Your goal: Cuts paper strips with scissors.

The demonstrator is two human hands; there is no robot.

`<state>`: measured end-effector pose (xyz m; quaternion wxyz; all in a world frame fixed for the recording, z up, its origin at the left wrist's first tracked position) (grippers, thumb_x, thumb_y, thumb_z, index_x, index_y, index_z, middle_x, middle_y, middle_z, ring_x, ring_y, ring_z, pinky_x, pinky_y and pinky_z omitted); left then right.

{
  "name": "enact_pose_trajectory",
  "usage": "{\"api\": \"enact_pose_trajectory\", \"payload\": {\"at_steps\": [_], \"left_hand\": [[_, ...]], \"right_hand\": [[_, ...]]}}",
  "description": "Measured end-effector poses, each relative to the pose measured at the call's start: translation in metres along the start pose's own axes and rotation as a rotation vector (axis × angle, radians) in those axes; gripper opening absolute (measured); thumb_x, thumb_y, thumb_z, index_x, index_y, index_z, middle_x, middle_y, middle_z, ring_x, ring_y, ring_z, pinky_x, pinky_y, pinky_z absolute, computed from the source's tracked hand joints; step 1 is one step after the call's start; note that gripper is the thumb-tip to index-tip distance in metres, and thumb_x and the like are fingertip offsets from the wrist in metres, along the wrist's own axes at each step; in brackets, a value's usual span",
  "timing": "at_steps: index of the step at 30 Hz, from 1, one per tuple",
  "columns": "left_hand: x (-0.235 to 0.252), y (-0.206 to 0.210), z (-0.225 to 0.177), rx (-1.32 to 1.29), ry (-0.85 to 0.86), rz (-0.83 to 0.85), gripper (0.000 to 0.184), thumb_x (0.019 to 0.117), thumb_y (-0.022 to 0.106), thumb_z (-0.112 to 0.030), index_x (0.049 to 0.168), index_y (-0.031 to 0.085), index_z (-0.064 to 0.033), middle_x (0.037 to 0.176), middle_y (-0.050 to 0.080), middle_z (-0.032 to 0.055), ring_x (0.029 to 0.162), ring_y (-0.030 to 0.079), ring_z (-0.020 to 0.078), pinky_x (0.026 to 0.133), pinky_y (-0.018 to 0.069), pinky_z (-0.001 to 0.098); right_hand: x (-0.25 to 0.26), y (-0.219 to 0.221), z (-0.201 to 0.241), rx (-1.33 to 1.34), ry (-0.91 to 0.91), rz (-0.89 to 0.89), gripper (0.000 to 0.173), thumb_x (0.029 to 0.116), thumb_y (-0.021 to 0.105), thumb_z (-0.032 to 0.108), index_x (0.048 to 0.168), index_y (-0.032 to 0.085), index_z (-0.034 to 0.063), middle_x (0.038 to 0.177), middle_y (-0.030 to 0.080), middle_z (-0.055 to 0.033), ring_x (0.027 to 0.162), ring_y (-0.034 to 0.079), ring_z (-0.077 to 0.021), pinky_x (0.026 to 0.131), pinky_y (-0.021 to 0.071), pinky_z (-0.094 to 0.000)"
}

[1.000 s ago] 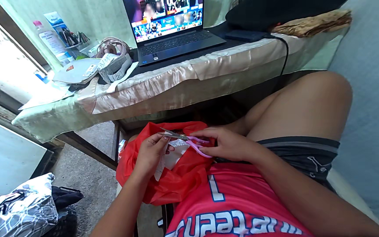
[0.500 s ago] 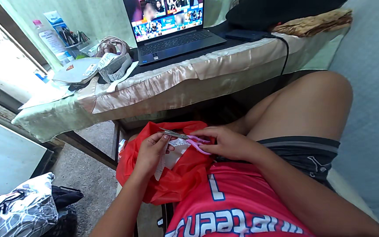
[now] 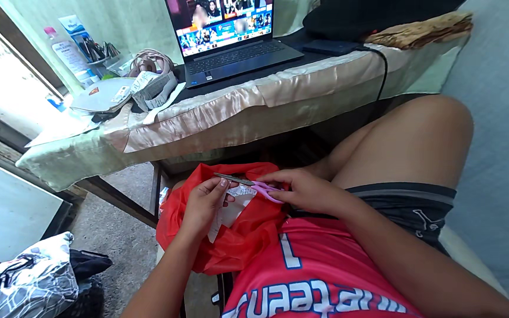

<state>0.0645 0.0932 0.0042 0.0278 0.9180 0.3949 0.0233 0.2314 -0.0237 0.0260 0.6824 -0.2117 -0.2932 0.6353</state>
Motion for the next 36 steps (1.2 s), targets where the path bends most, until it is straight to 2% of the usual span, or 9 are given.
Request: {"api": "enact_pose_trajectory", "payload": {"at_steps": [4, 10, 16, 25, 36], "left_hand": [[0.0008, 0.0009, 0.0032, 0.005, 0.0, 0.031, 0.023, 0.1065, 0.054, -0.012, 0.112, 0.07, 0.0031, 0.103, 0.074, 0.0139, 0.08, 0.071, 0.0182, 0.071, 0.0599, 0.0315], [0.0009, 0.0024, 0.0061, -0.018, -0.032, 0.05, 0.025, 0.1073, 0.051, -0.011, 0.117, 0.068, 0.0041, 0.105, 0.075, 0.0155, 0.079, 0.072, 0.0186, 0.071, 0.06, 0.031], [0.0009, -0.0017, 0.0086, -0.006, -0.064, 0.014, 0.024, 0.1073, 0.052, -0.014, 0.115, 0.069, 0.0018, 0.103, 0.074, 0.0132, 0.083, 0.071, 0.0195, 0.072, 0.0602, 0.0331], [0.0014, -0.0034, 0.0069, -0.004, -0.026, -0.005, 0.023, 0.1065, 0.054, -0.013, 0.108, 0.071, 0.002, 0.098, 0.072, 0.0124, 0.081, 0.069, 0.0186, 0.073, 0.0596, 0.0334], [0.0013, -0.0035, 0.0065, -0.001, -0.013, -0.024, 0.024, 0.1063, 0.055, -0.015, 0.108, 0.072, 0.0022, 0.1, 0.073, 0.0127, 0.08, 0.069, 0.0184, 0.073, 0.0592, 0.0326]], "right_hand": [[-0.0016, -0.0008, 0.0008, -0.008, -0.019, 0.024, 0.043, 0.0972, 0.068, 0.035, 0.138, 0.065, 0.0199, 0.125, 0.069, -0.0003, 0.113, 0.064, -0.0072, 0.102, 0.0518, -0.032], [-0.0025, -0.0016, 0.0002, -0.014, -0.041, 0.02, 0.044, 0.096, 0.069, 0.036, 0.137, 0.065, 0.0205, 0.128, 0.067, -0.0004, 0.118, 0.062, -0.0082, 0.105, 0.05, -0.0335], [-0.0021, 0.0004, -0.0016, -0.01, -0.047, 0.01, 0.044, 0.0958, 0.069, 0.036, 0.137, 0.066, 0.0218, 0.128, 0.067, 0.0001, 0.118, 0.061, -0.008, 0.105, 0.05, -0.0333], [-0.0021, -0.0001, -0.0025, -0.028, -0.015, 0.007, 0.04, 0.0985, 0.067, 0.035, 0.137, 0.066, 0.024, 0.125, 0.068, 0.0014, 0.116, 0.062, -0.0075, 0.104, 0.0503, -0.0335], [-0.001, -0.0009, -0.0034, -0.034, -0.006, -0.02, 0.034, 0.1012, 0.063, 0.032, 0.133, 0.068, 0.0227, 0.118, 0.071, 0.0015, 0.108, 0.065, -0.0065, 0.099, 0.0531, -0.0325]]}}
Point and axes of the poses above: each hand's wrist, its own x-axis towards the middle knuckle, its own y-axis out of the palm, z = x × y, the point moved 10 cm from there along x, towards the middle knuckle
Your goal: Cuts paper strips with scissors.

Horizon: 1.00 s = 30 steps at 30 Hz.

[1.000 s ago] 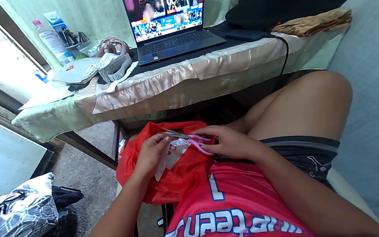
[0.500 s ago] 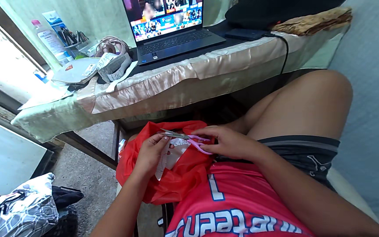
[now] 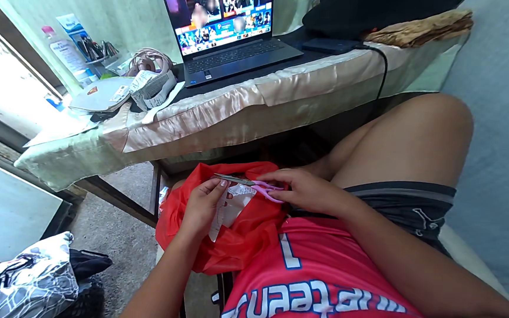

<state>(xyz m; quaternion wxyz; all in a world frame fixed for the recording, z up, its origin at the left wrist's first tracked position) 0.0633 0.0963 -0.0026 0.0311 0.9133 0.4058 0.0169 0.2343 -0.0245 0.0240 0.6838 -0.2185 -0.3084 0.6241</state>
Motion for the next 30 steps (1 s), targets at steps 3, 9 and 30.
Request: {"api": "enact_pose_trajectory", "payload": {"at_steps": [3, 9, 30], "left_hand": [[0.0001, 0.0002, 0.0, 0.014, 0.0, 0.004, 0.025, 0.1064, 0.056, -0.016, 0.111, 0.072, 0.0021, 0.103, 0.074, 0.0128, 0.081, 0.069, 0.0181, 0.073, 0.0589, 0.0316], [0.0014, -0.0012, 0.0019, 0.025, 0.0, -0.003, 0.023, 0.1065, 0.054, -0.013, 0.108, 0.072, 0.0014, 0.097, 0.073, 0.0115, 0.079, 0.069, 0.0172, 0.073, 0.0589, 0.0317], [0.0001, 0.0008, -0.0006, 0.025, 0.007, -0.001, 0.025, 0.1068, 0.055, -0.016, 0.11, 0.072, 0.0012, 0.105, 0.074, 0.012, 0.08, 0.07, 0.0171, 0.072, 0.0585, 0.0301]], "right_hand": [[0.0007, -0.0001, -0.0019, 0.004, 0.007, -0.001, 0.032, 0.1017, 0.063, 0.03, 0.132, 0.069, 0.0223, 0.116, 0.072, 0.0018, 0.105, 0.066, -0.006, 0.096, 0.054, -0.0317], [-0.0003, 0.0007, 0.0007, 0.027, 0.006, 0.031, 0.041, 0.0968, 0.069, 0.036, 0.135, 0.067, 0.0226, 0.12, 0.07, 0.0019, 0.109, 0.064, -0.0059, 0.097, 0.0531, -0.0318], [-0.0002, -0.0006, -0.0016, 0.017, 0.053, 0.023, 0.033, 0.101, 0.064, 0.032, 0.133, 0.069, 0.0225, 0.115, 0.072, 0.0032, 0.102, 0.065, -0.0041, 0.093, 0.0537, -0.0296]]}}
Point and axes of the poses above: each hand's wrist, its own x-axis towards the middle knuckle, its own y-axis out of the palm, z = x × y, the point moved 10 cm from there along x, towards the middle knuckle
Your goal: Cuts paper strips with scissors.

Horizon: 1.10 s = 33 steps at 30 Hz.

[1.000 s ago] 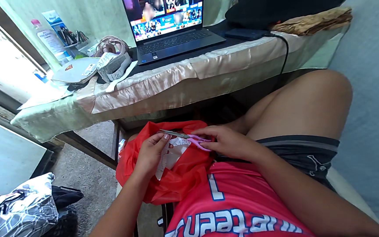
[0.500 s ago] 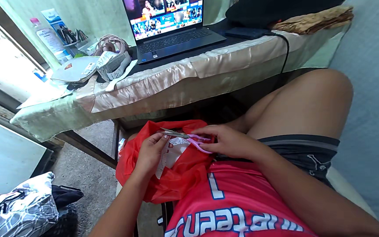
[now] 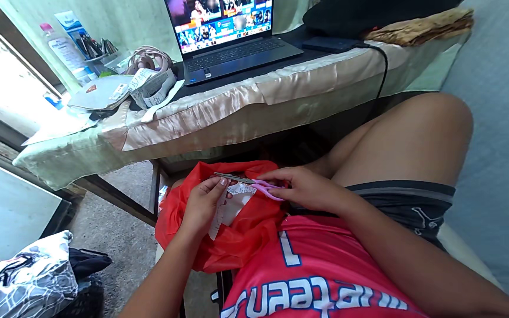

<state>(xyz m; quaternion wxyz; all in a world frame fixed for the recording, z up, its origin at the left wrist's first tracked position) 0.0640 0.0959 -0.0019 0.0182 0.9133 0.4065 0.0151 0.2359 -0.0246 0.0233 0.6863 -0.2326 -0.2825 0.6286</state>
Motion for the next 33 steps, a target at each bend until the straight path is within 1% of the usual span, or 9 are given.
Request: {"api": "enact_pose_trajectory", "payload": {"at_steps": [3, 5, 8, 15, 19, 24, 26, 29, 33], "left_hand": [[0.0007, -0.0008, 0.0012, -0.01, -0.004, -0.008, 0.023, 0.1062, 0.055, -0.014, 0.107, 0.072, 0.0017, 0.096, 0.073, 0.0117, 0.077, 0.068, 0.0168, 0.071, 0.0588, 0.0307], [0.0001, -0.001, 0.0028, -0.011, -0.013, -0.009, 0.022, 0.1063, 0.055, -0.013, 0.107, 0.071, 0.0017, 0.095, 0.072, 0.0113, 0.077, 0.068, 0.0168, 0.071, 0.0589, 0.0307], [0.0001, -0.001, 0.0029, -0.015, -0.012, -0.012, 0.022, 0.1062, 0.055, -0.013, 0.107, 0.071, 0.0016, 0.094, 0.072, 0.011, 0.077, 0.068, 0.0166, 0.071, 0.0589, 0.0307], [-0.0001, -0.0013, 0.0014, -0.005, -0.003, -0.015, 0.023, 0.1064, 0.055, -0.014, 0.107, 0.072, 0.0013, 0.096, 0.072, 0.0117, 0.077, 0.068, 0.0166, 0.071, 0.0583, 0.0302], [0.0001, -0.0004, 0.0003, 0.005, 0.0, -0.009, 0.024, 0.1065, 0.055, -0.016, 0.106, 0.073, 0.0012, 0.1, 0.074, 0.0114, 0.078, 0.069, 0.0165, 0.071, 0.0586, 0.0299], [-0.001, 0.0014, -0.0006, 0.002, -0.001, 0.003, 0.026, 0.1068, 0.055, -0.016, 0.111, 0.072, 0.0019, 0.106, 0.075, 0.0121, 0.08, 0.07, 0.0162, 0.072, 0.0584, 0.0291], [-0.0006, 0.0009, -0.0004, -0.001, 0.001, 0.002, 0.025, 0.1067, 0.055, -0.015, 0.109, 0.072, 0.002, 0.103, 0.075, 0.0125, 0.079, 0.069, 0.0164, 0.072, 0.0583, 0.0292], [-0.0001, -0.0003, 0.002, -0.007, -0.011, -0.009, 0.023, 0.1063, 0.055, -0.013, 0.105, 0.072, 0.002, 0.094, 0.073, 0.0121, 0.076, 0.068, 0.0166, 0.071, 0.0584, 0.0299], [0.0001, 0.0003, 0.0016, -0.005, -0.01, -0.003, 0.024, 0.1065, 0.055, -0.014, 0.105, 0.072, 0.0019, 0.095, 0.073, 0.0118, 0.076, 0.068, 0.0167, 0.071, 0.0582, 0.0299]], "right_hand": [[-0.0004, 0.0031, 0.0018, 0.027, -0.014, 0.035, 0.04, 0.0976, 0.068, 0.035, 0.135, 0.067, 0.0225, 0.12, 0.071, 0.0027, 0.107, 0.065, -0.0044, 0.095, 0.0538, -0.03], [-0.0004, 0.006, 0.0029, 0.033, -0.033, 0.05, 0.043, 0.0958, 0.069, 0.037, 0.136, 0.066, 0.0216, 0.119, 0.07, 0.0015, 0.107, 0.065, -0.005, 0.095, 0.0538, -0.0301], [-0.0002, 0.0068, 0.0033, 0.032, -0.032, 0.053, 0.044, 0.0958, 0.07, 0.038, 0.137, 0.066, 0.0219, 0.12, 0.07, 0.001, 0.107, 0.064, -0.0053, 0.094, 0.0538, -0.0298], [0.0002, 0.0039, 0.0016, 0.01, -0.016, 0.028, 0.039, 0.0978, 0.068, 0.035, 0.135, 0.068, 0.0248, 0.116, 0.071, 0.0027, 0.104, 0.065, -0.0046, 0.094, 0.0543, -0.0302], [0.0003, 0.0033, 0.0011, 0.02, -0.03, 0.015, 0.035, 0.0996, 0.066, 0.032, 0.134, 0.068, 0.0227, 0.117, 0.071, 0.0022, 0.105, 0.065, -0.0052, 0.096, 0.054, -0.0307], [-0.0006, 0.0022, -0.0012, 0.015, -0.016, 0.0, 0.032, 0.1011, 0.064, 0.031, 0.131, 0.07, 0.0229, 0.112, 0.072, 0.0035, 0.099, 0.066, -0.0042, 0.091, 0.0551, -0.0294], [-0.0012, 0.0032, 0.0007, 0.029, -0.026, 0.015, 0.034, 0.0996, 0.066, 0.031, 0.133, 0.069, 0.0222, 0.115, 0.072, 0.0027, 0.102, 0.066, -0.0044, 0.093, 0.0544, -0.0294], [-0.0021, 0.0051, 0.003, 0.048, -0.042, 0.027, 0.042, 0.0957, 0.07, 0.034, 0.136, 0.067, 0.021, 0.122, 0.069, 0.0005, 0.111, 0.064, -0.0058, 0.098, 0.0535, -0.0303], [-0.0022, 0.0052, 0.0015, 0.035, -0.034, 0.018, 0.043, 0.0955, 0.07, 0.036, 0.136, 0.067, 0.0229, 0.123, 0.069, 0.0008, 0.112, 0.063, -0.0062, 0.099, 0.0531, -0.031]]}}
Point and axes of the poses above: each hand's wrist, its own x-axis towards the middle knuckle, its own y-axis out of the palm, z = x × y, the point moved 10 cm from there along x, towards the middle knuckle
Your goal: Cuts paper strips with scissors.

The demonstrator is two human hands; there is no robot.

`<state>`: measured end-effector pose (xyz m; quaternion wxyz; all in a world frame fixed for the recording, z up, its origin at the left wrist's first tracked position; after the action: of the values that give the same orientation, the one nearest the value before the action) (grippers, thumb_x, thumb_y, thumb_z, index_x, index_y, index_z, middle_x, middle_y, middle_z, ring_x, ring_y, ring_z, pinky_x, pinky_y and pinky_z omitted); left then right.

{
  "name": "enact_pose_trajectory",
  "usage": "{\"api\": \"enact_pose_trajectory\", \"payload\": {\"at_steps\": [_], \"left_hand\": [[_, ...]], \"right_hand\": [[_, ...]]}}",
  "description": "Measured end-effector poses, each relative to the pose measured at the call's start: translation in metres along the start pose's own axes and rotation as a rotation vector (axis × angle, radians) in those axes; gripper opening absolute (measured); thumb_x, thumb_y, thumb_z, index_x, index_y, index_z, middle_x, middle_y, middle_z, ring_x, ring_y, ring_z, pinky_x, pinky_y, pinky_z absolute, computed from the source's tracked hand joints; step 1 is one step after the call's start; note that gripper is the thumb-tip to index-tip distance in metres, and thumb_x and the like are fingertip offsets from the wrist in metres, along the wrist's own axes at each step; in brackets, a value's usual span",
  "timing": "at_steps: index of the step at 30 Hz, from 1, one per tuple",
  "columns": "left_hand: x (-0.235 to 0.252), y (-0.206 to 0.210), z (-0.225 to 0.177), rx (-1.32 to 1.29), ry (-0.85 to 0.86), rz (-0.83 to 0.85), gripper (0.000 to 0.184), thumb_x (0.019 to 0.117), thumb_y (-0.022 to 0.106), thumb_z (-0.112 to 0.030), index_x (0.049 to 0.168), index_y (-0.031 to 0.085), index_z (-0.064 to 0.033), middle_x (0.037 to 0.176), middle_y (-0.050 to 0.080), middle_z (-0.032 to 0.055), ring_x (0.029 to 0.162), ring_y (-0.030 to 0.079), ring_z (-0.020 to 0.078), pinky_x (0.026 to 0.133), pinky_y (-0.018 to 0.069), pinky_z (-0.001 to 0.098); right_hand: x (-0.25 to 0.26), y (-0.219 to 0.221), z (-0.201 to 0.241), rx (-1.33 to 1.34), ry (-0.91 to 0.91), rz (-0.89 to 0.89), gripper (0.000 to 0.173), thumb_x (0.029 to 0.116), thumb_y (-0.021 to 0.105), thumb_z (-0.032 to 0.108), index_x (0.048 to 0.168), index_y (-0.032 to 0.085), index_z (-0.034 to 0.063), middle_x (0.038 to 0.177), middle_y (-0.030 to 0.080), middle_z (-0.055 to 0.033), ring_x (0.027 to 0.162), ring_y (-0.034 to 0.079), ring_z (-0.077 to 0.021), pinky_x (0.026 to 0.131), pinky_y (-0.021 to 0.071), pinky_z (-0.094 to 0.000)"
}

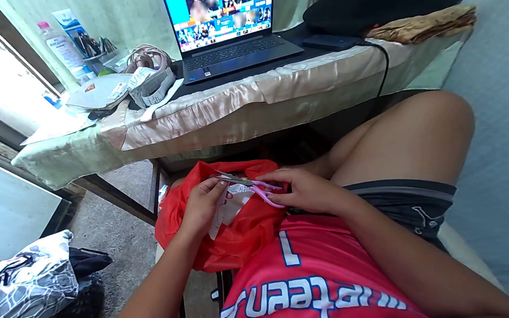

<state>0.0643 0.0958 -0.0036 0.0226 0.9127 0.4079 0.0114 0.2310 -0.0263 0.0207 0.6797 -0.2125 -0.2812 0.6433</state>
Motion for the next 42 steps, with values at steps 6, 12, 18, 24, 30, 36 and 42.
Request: {"api": "enact_pose_trajectory", "payload": {"at_steps": [6, 12, 18, 24, 30, 36, 42], "left_hand": [[-0.0006, 0.0005, -0.0003, -0.001, 0.014, 0.002, 0.024, 0.1066, 0.054, -0.014, 0.107, 0.072, 0.0021, 0.098, 0.073, 0.0123, 0.077, 0.068, 0.0168, 0.071, 0.0584, 0.0299], [-0.0011, 0.0013, -0.0014, 0.006, 0.018, 0.003, 0.025, 0.1068, 0.054, -0.015, 0.107, 0.073, 0.0016, 0.101, 0.074, 0.0122, 0.078, 0.069, 0.0168, 0.072, 0.0584, 0.0298], [-0.0014, 0.0026, -0.0034, 0.023, 0.032, 0.009, 0.025, 0.1065, 0.055, -0.016, 0.11, 0.073, 0.002, 0.104, 0.075, 0.0118, 0.079, 0.069, 0.0159, 0.073, 0.0583, 0.0291], [-0.0008, 0.0027, -0.0002, 0.031, 0.018, 0.023, 0.023, 0.1059, 0.055, -0.013, 0.107, 0.073, 0.0017, 0.094, 0.073, 0.0113, 0.076, 0.067, 0.016, 0.072, 0.0579, 0.0299], [-0.0004, 0.0024, 0.0001, 0.032, 0.022, 0.02, 0.023, 0.1058, 0.056, -0.013, 0.106, 0.073, 0.0017, 0.093, 0.073, 0.0114, 0.075, 0.067, 0.0161, 0.071, 0.0575, 0.0295], [-0.0013, 0.0028, -0.0019, 0.051, 0.037, 0.026, 0.023, 0.106, 0.056, -0.014, 0.105, 0.073, 0.0012, 0.101, 0.074, 0.0112, 0.077, 0.068, 0.0158, 0.071, 0.0578, 0.029], [-0.0016, 0.0037, -0.0022, 0.067, 0.027, 0.031, 0.025, 0.1065, 0.055, -0.016, 0.109, 0.074, 0.0009, 0.105, 0.075, 0.0107, 0.079, 0.069, 0.0156, 0.072, 0.0581, 0.0285]], "right_hand": [[-0.0002, -0.0002, 0.0002, -0.022, -0.013, -0.014, 0.038, 0.0987, 0.067, 0.033, 0.135, 0.068, 0.0224, 0.12, 0.07, 0.0007, 0.109, 0.064, -0.006, 0.098, 0.0533, -0.0305], [-0.0001, -0.0003, -0.0016, -0.022, -0.013, -0.017, 0.036, 0.0999, 0.065, 0.033, 0.134, 0.068, 0.023, 0.117, 0.071, 0.0018, 0.105, 0.065, -0.0054, 0.096, 0.0539, -0.0301], [0.0002, -0.0026, -0.0044, -0.027, 0.003, -0.038, 0.032, 0.1013, 0.063, 0.031, 0.132, 0.07, 0.0232, 0.112, 0.072, 0.0023, 0.101, 0.066, -0.005, 0.093, 0.0548, -0.0297], [-0.0019, -0.0023, -0.0031, -0.012, -0.017, 0.004, 0.04, 0.0965, 0.069, 0.035, 0.135, 0.068, 0.0231, 0.121, 0.07, 0.0019, 0.11, 0.064, -0.0055, 0.099, 0.0531, -0.031], [-0.0015, -0.0005, -0.0031, -0.031, -0.015, 0.004, 0.04, 0.0974, 0.068, 0.034, 0.136, 0.067, 0.0233, 0.121, 0.069, 0.0011, 0.111, 0.064, -0.0065, 0.099, 0.0531, -0.0322], [-0.0012, -0.0019, -0.0038, -0.041, -0.015, -0.01, 0.036, 0.0996, 0.065, 0.032, 0.134, 0.068, 0.0234, 0.117, 0.071, 0.002, 0.106, 0.065, -0.0055, 0.096, 0.0537, -0.0308], [-0.0001, -0.0033, -0.0065, -0.015, -0.006, -0.018, 0.032, 0.1008, 0.065, 0.03, 0.132, 0.07, 0.0238, 0.116, 0.072, 0.0023, 0.103, 0.067, -0.0048, 0.094, 0.0559, -0.0294]]}}
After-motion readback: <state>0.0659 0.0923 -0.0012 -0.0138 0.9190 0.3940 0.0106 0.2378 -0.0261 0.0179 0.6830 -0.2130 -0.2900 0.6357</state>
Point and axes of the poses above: each hand's wrist, its own x-axis towards the middle knuckle, its own y-axis out of the palm, z = x × y, the point moved 10 cm from there along x, towards the middle knuckle
